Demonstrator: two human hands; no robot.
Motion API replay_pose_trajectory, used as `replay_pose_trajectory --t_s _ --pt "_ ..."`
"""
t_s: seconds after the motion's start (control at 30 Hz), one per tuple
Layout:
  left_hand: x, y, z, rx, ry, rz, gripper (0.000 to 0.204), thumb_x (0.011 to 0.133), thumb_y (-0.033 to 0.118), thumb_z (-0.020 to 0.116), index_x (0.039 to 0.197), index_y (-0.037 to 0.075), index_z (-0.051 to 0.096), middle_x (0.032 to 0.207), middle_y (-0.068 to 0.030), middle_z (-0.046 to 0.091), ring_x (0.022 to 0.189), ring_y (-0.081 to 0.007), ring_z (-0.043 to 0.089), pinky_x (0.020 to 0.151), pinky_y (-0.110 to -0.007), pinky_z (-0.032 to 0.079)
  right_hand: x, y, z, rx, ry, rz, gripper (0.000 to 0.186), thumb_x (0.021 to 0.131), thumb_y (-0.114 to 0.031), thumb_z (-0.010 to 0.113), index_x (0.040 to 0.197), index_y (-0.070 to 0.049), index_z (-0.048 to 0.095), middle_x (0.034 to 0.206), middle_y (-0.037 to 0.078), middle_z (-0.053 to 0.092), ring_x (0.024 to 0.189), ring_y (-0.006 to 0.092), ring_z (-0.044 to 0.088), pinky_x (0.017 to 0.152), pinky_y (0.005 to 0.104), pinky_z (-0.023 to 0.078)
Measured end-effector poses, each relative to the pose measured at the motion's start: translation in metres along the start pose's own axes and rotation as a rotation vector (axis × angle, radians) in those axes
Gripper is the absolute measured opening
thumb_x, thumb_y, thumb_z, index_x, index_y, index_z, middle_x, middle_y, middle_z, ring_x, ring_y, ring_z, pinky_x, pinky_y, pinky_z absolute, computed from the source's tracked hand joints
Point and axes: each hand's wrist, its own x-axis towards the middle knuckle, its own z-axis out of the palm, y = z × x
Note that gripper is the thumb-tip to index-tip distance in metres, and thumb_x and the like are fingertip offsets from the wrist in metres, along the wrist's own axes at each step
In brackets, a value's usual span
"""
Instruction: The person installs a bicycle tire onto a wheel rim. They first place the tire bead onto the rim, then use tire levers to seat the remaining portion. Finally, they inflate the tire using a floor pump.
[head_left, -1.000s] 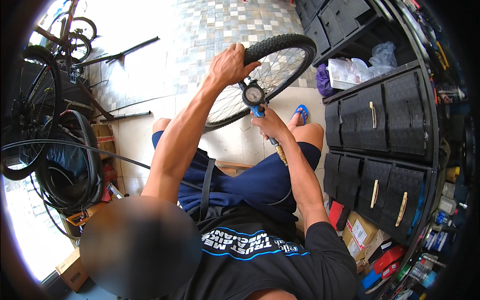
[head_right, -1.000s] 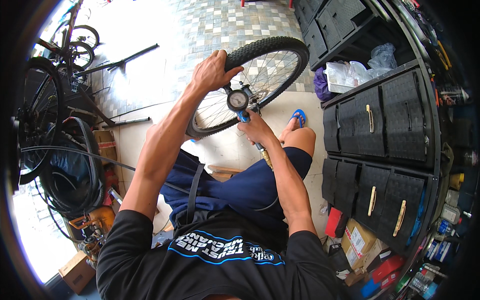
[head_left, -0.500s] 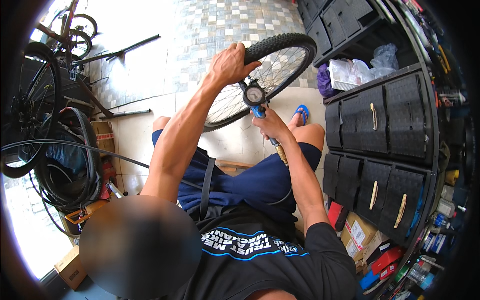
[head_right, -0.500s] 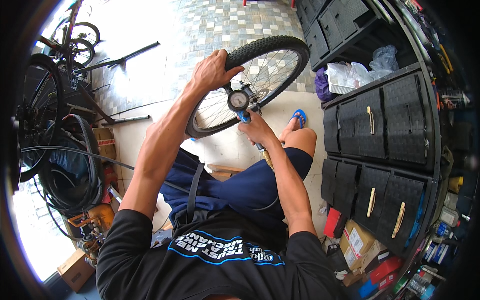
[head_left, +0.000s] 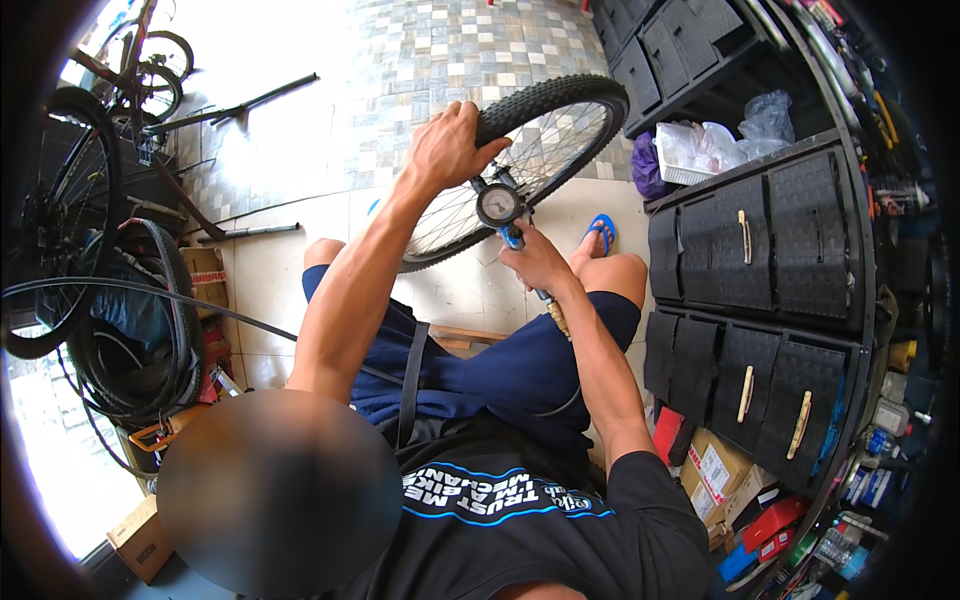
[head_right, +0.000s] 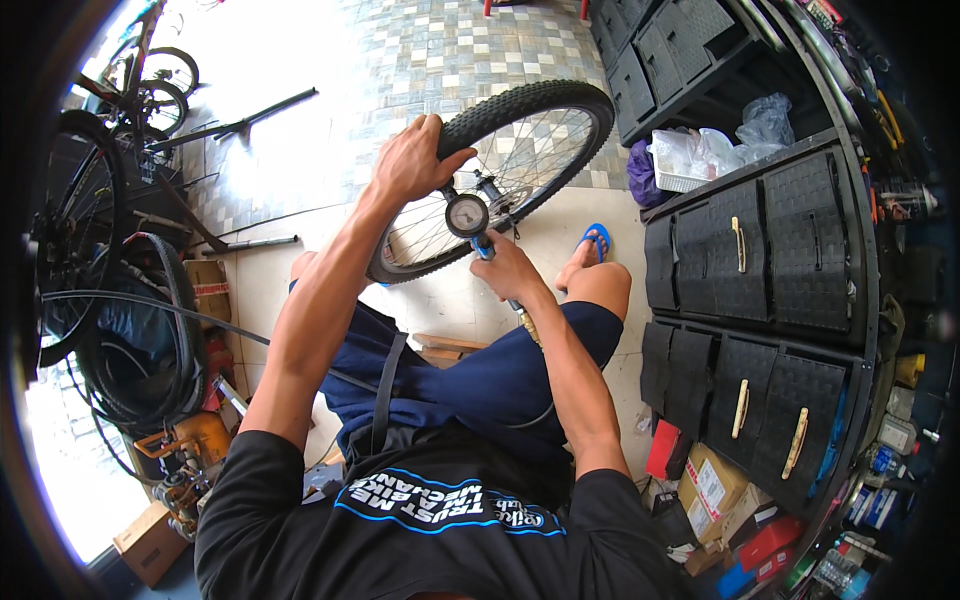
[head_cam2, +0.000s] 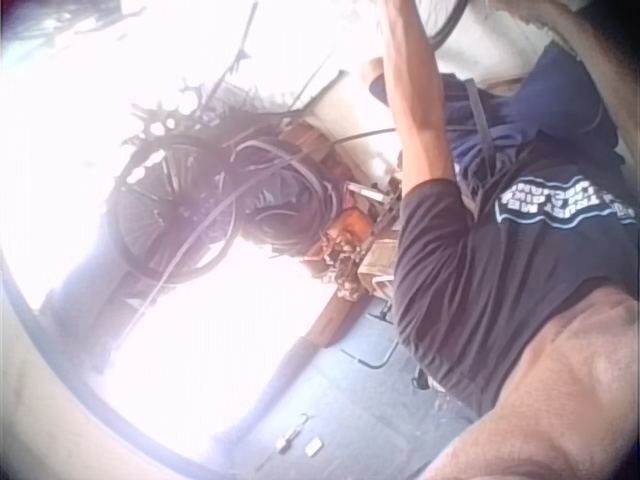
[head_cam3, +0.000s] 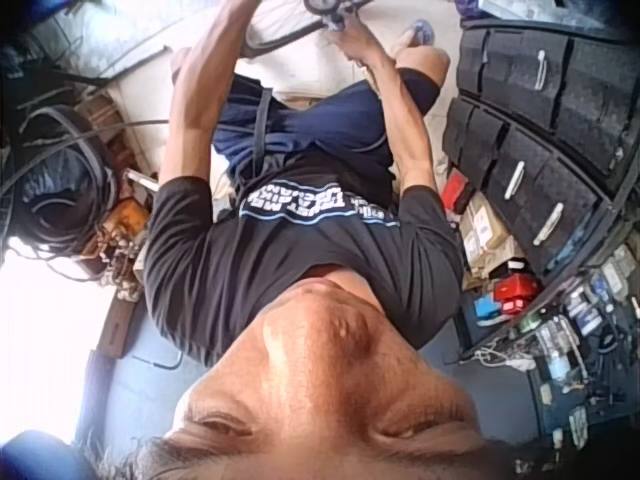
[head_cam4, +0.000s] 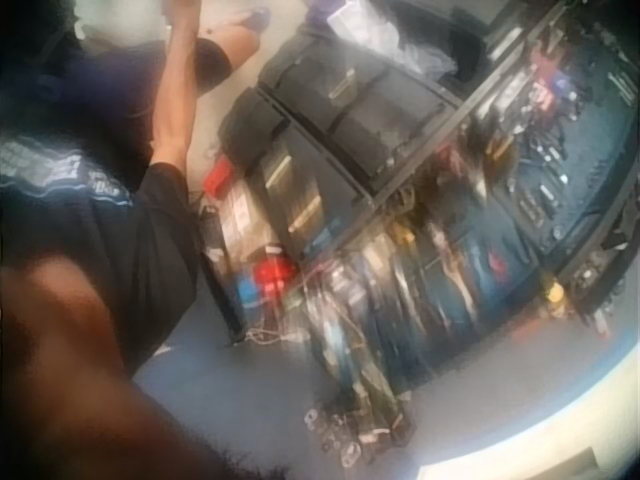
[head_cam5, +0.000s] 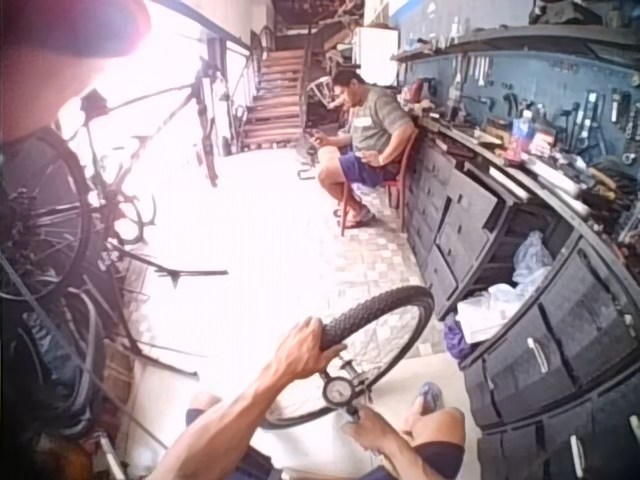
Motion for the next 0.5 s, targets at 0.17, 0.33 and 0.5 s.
replay_pose_trajectory --t_s 0.17,0.33,0.5 --pt "-0.011 0.002 -0.003 -0.011 0.022 -0.023 0.060 0.091 0.059 0.068 0.097 0.000 0.058 0.096 -0.0198 0.066 0.090 -0.0387 0.067 0.078 -0.049 0.052 0.001 0.003 0.002 -0.097 0.008 0.017 0.054 0.081 -0.020 0.062 0.130 0.000 0.052 0.067 0.010 0.059 0.046 0.0214 0.057 0.045 0.0371 0.048" --pt "-0.015 -0.006 -0.004 -0.144 -0.054 -0.053 0.065 0.090 0.062 0.068 0.101 -0.002 0.059 0.095 -0.0192 0.065 0.091 -0.0343 0.067 0.079 -0.047 0.052 -0.002 0.008 0.000 -0.040 -0.048 0.034 0.064 0.081 -0.021 0.063 0.139 0.003 0.049 0.070 0.012 0.061 0.047 0.0219 0.058 0.047 0.0375 0.049" --pt "-0.042 -0.045 -0.015 -0.679 -0.276 -0.065 0.082 0.085 0.068 0.070 0.118 -0.007 0.063 0.101 -0.0222 0.067 0.093 -0.0271 0.064 0.080 -0.042 0.051 -0.013 0.011 -0.002 0.076 -0.095 0.028 0.048 0.083 -0.018 0.063 0.128 -0.001 0.055 0.072 0.007 0.059 0.045 0.0167 0.054 0.044 0.0338 0.045"
